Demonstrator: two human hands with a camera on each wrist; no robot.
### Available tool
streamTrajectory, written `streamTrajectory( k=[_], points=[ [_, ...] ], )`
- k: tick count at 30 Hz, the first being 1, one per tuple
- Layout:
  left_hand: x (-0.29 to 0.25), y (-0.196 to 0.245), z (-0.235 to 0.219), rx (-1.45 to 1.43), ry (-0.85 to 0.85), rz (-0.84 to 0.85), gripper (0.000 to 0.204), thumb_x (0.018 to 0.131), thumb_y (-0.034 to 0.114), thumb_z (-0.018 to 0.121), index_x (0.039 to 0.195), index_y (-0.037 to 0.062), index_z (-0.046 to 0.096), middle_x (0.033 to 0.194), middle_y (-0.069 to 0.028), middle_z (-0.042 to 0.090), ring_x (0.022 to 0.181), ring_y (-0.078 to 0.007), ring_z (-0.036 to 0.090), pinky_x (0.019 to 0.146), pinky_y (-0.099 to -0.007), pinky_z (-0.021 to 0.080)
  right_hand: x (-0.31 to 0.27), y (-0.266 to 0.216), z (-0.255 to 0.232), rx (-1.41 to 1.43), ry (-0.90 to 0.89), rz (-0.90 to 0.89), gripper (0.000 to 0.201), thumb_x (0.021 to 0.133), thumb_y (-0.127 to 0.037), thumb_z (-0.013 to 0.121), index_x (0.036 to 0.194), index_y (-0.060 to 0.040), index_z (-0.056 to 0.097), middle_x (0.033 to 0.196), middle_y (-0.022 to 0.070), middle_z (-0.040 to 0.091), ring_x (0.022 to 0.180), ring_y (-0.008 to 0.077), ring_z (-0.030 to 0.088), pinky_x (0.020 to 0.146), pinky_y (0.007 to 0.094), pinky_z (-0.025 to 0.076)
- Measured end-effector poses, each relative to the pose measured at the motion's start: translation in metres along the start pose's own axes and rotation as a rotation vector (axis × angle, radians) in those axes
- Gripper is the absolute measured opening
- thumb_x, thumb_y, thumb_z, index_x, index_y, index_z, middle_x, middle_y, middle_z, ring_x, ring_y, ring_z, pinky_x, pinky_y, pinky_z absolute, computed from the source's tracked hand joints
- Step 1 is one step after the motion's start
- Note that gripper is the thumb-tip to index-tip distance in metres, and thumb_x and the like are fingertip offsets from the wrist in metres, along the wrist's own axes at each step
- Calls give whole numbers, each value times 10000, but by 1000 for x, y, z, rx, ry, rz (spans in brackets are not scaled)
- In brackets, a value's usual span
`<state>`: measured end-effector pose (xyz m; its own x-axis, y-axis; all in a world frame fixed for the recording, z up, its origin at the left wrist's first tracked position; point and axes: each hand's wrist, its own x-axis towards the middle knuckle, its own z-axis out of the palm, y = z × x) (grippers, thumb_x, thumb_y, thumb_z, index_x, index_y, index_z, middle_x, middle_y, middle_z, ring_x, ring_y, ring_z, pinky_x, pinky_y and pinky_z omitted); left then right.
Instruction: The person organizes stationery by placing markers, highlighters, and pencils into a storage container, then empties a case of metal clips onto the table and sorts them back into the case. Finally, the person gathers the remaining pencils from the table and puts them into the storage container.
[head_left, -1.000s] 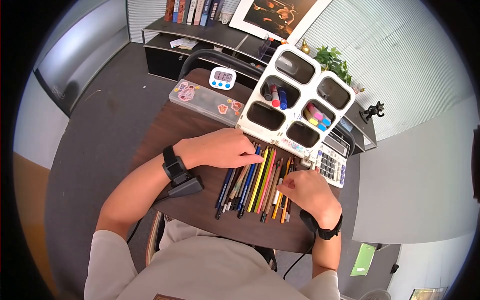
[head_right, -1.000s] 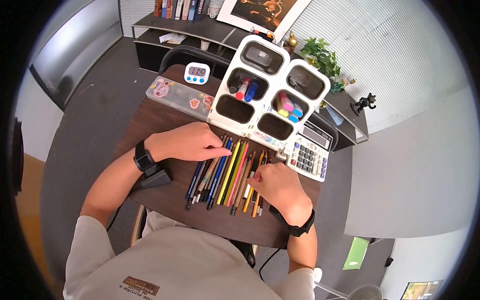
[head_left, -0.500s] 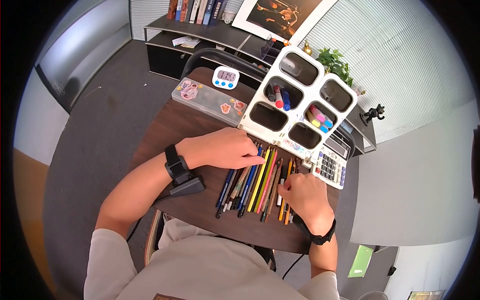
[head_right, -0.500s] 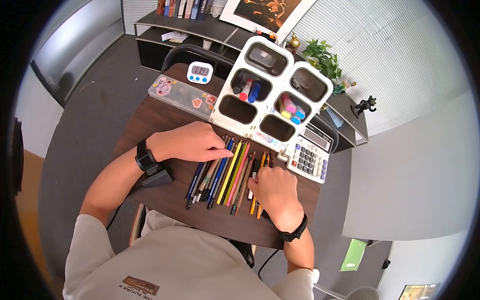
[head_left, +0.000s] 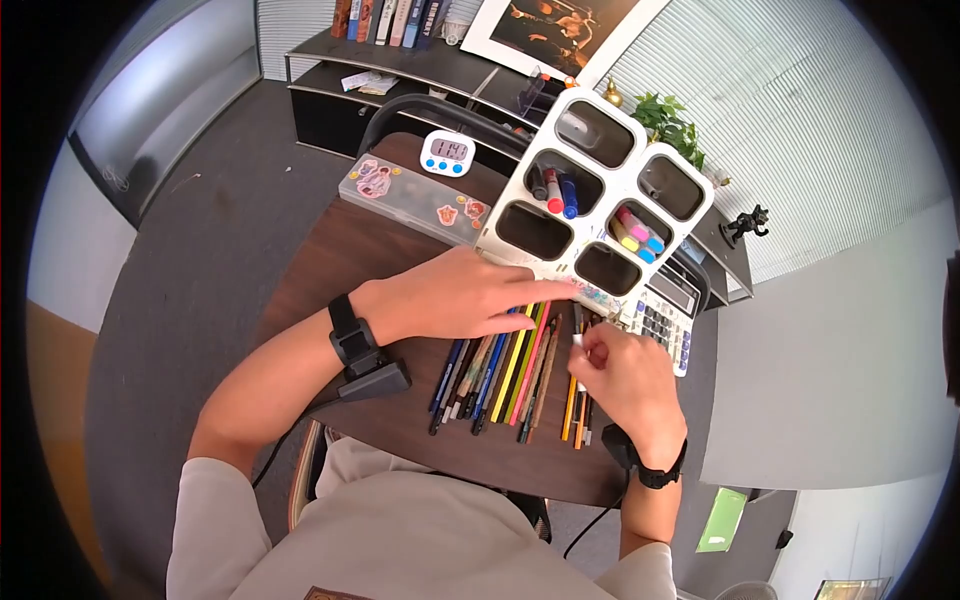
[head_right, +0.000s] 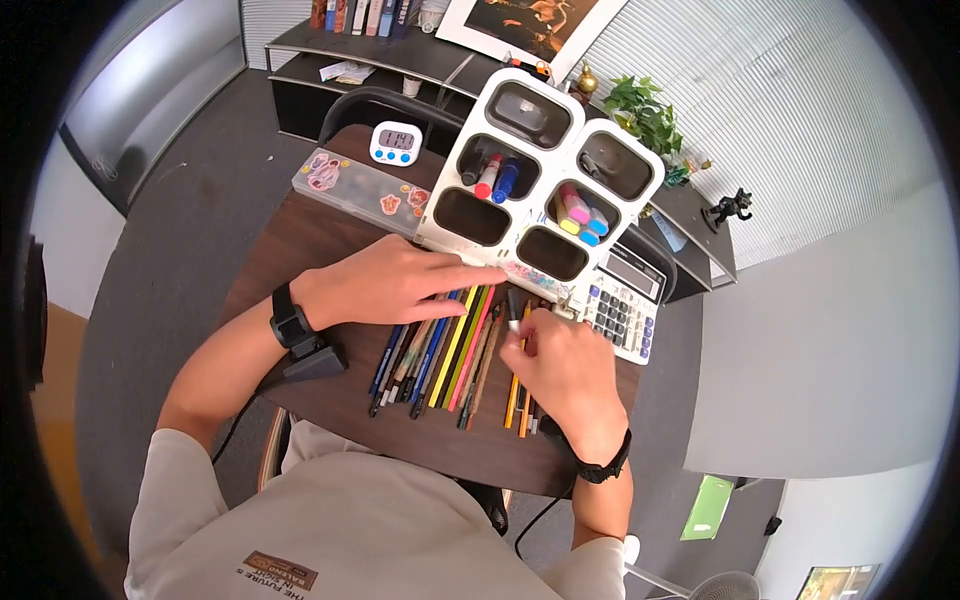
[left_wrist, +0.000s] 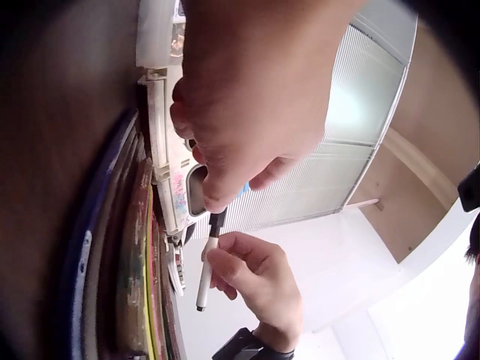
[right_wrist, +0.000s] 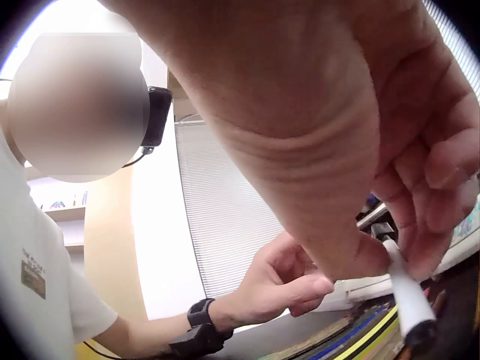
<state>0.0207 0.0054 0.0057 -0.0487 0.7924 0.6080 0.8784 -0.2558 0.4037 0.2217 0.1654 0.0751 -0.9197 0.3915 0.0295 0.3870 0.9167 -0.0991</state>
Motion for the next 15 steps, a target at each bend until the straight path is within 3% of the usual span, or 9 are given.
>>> streamTrajectory(
  k=[2,3,7,8,9,10,12,14,15],
  points=[
    [2,-3,7,137,112,239,560,975,276,746,1512,232,593,812,-24,620,683,-231,656,601,-349,550,-2,-6,1,162,9,-145,169,878,-234,756,863,-67,736,714,104,740,696,320,750,671,431,600],
    [0,2,4,137,49,211,460,955,283,756,1402,211,677,788,-6,593,662,-219,647,594,-345,550,-2,-8,2,207,-18,-191,158,867,-213,768,871,-61,731,719,107,741,700,316,753,665,420,601],
    [-6,0,4,150,-53,186,293,934,282,770,1207,177,765,731,-5,568,633,-226,639,600,-358,560,-2,-12,-2,311,-60,-221,164,871,-191,768,905,-36,730,753,125,752,696,306,759,658,408,600],
    [-6,-1,3,153,-47,181,293,934,282,770,1207,177,765,731,-5,568,633,-226,639,600,-358,560,-2,-10,-6,351,-44,-209,139,894,-152,751,956,-28,739,768,110,759,663,247,745,639,360,585],
    [-5,-3,2,155,-6,175,270,948,290,756,1187,165,766,769,-19,634,683,-236,678,620,-368,568,-2,-9,-11,392,-28,-200,129,918,-113,734,1006,-20,748,782,96,765,630,188,731,620,311,570],
    [-5,-5,0,158,34,169,252,962,299,743,1167,153,767,807,-34,700,733,-245,718,640,-378,576,-2,-10,-19,485,-28,-170,232,929,-116,743,1147,-39,734,785,107,768,645,242,741,611,342,569],
    [-6,-11,8,117,128,142,250,962,287,748,1169,148,768,832,-42,721,747,-251,725,640,-378,579,-3,-16,-40,553,-53,-111,312,950,-93,735,1258,-47,711,816,92,776,594,203,697,591,317,555],
    [-5,-14,9,69,213,130,249,961,276,753,1171,144,770,856,-50,741,762,-258,732,641,-379,581,-3,-15,-42,630,-25,-139,318,951,-87,752,1268,-62,733,877,84,781,612,170,674,589,298,546],
    [-5,-13,8,0,226,91,254,959,257,760,1186,145,773,887,-58,755,771,-262,736,639,-374,583,-3,-14,-43,615,28,-284,299,947,-92,764,1245,-66,748,903,83,781,638,171,679,599,302,548]
  ],
)
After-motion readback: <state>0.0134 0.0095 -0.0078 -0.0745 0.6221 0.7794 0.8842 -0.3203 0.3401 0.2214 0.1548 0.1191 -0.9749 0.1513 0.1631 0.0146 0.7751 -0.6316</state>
